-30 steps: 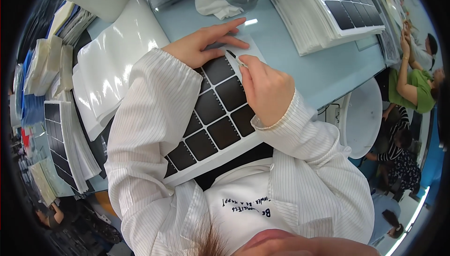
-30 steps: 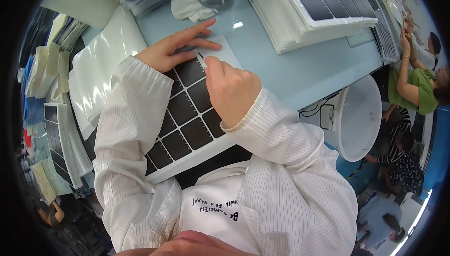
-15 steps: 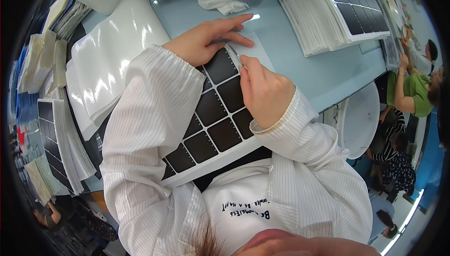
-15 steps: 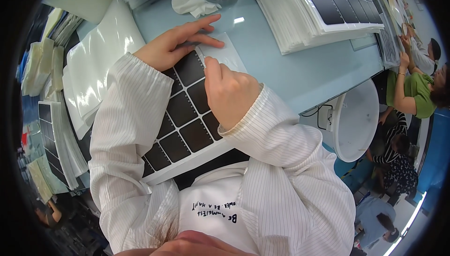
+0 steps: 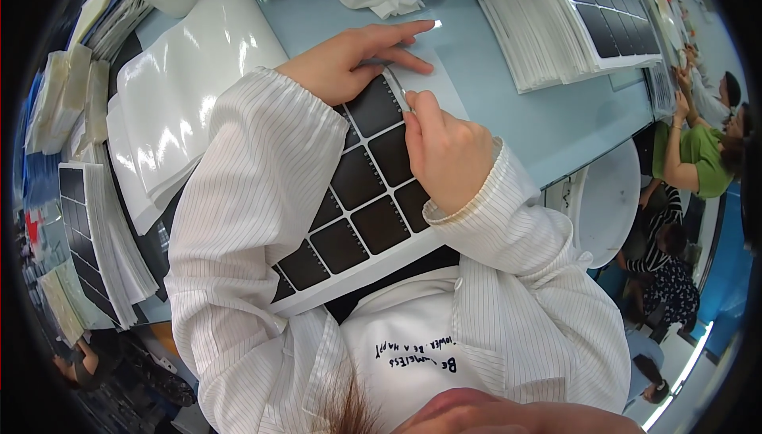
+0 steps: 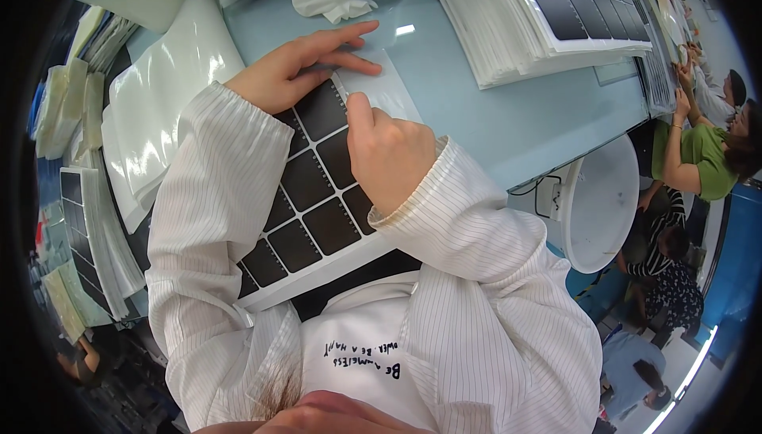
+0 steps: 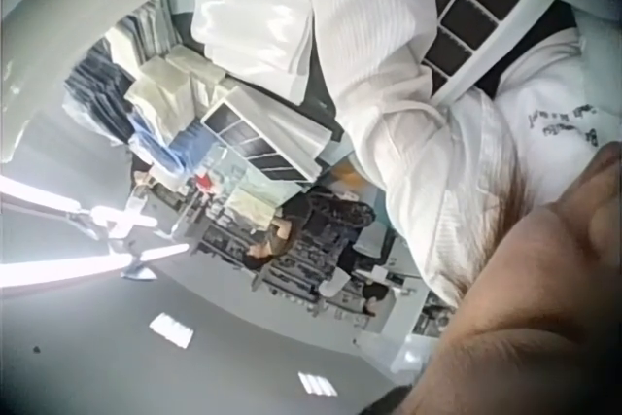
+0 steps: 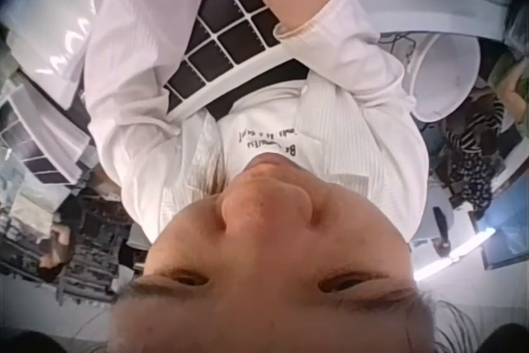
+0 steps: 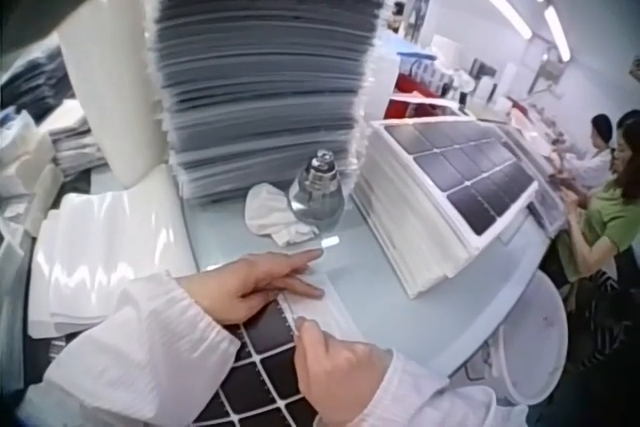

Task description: Applying and smoothing protective film onto small solar panels using a handheld tool.

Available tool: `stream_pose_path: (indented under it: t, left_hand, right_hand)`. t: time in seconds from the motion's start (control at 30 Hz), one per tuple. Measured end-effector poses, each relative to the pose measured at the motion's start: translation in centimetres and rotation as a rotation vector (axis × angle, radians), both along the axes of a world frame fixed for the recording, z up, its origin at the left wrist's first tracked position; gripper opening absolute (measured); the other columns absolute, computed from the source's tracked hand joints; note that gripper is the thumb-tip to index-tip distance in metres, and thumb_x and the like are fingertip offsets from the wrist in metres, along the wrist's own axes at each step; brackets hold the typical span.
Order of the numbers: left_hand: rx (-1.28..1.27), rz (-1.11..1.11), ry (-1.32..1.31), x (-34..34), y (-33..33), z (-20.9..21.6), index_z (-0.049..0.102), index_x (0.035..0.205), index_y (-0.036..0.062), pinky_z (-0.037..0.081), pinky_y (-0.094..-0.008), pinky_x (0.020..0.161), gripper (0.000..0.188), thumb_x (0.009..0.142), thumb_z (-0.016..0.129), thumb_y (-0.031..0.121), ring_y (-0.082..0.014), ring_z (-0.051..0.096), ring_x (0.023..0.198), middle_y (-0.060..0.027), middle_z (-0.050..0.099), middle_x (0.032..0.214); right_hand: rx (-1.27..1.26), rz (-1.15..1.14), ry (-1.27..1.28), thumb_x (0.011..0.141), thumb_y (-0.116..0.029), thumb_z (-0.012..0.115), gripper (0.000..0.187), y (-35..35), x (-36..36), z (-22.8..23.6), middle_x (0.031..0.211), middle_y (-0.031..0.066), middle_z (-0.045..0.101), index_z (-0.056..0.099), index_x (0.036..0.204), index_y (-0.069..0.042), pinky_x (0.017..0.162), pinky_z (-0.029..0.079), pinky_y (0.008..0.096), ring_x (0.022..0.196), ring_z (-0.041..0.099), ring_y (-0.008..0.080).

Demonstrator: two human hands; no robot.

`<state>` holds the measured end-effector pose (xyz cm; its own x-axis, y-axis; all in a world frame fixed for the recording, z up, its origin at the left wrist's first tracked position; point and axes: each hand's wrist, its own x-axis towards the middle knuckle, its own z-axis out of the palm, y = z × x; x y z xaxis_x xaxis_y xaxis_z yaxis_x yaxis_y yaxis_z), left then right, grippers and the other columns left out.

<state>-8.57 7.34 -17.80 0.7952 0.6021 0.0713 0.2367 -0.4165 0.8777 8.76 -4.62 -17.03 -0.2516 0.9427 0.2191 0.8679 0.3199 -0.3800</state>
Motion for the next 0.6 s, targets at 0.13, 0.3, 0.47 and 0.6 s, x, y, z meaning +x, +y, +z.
stream_pose_path:
  t: [0.13, 0.3, 0.47, 0.6]
  left_hand:
    - [-0.023, 0.007, -0.009, 0.06, -0.18, 0.11, 0.033, 0.150, 0.0169, 0.030, -0.0382, 0.114, 0.079, 0.079, 0.044, -0.016, -0.0262, 0.048, 0.127, -0.0019, 0.069, 0.118]
    - [0.021, 0.012, -0.016, 0.17, -0.15, -0.21, 0.033, 0.150, 0.0176, 0.032, -0.0376, 0.112, 0.079, 0.080, 0.045, -0.016, -0.0262, 0.048, 0.126, -0.0026, 0.069, 0.117]
    - [0.055, 0.028, -0.014, 0.16, -0.34, -0.14, 0.033, 0.150, 0.0185, 0.034, -0.0367, 0.111, 0.078, 0.081, 0.045, -0.016, -0.0255, 0.049, 0.125, -0.0025, 0.070, 0.116]
    - [0.047, 0.050, -0.008, 0.23, -0.47, -0.15, 0.033, 0.150, 0.0195, 0.034, -0.0360, 0.111, 0.078, 0.081, 0.045, -0.016, -0.0243, 0.049, 0.124, -0.0024, 0.071, 0.114]
  right_hand:
    - [0.008, 0.012, 0.010, 0.090, -0.007, 0.059, 0.012, -0.02, 0.09, 0.02, 0.066, 0.0141, 0.064, 0.056, 0.101, -0.002, 0.047, 0.047, 0.0395, 0.053, 0.062, 0.0327]
    - [0.005, 0.029, 0.000, 0.089, -0.005, 0.059, 0.013, 0.07, 0.19, -0.14, 0.063, 0.0140, 0.062, 0.056, 0.102, -0.002, 0.046, 0.045, 0.0408, 0.051, 0.060, 0.0331]
    - [0.013, 0.041, -0.023, 0.089, -0.005, 0.059, 0.013, 0.10, 0.31, 0.02, 0.061, 0.0135, 0.060, 0.056, 0.101, -0.002, 0.046, 0.045, 0.0411, 0.050, 0.060, 0.0328]
    - [0.026, 0.049, -0.036, 0.088, -0.004, 0.059, 0.013, -0.04, 0.23, 0.03, 0.060, 0.0131, 0.060, 0.057, 0.101, -0.001, 0.045, 0.045, 0.0406, 0.049, 0.059, 0.0321]
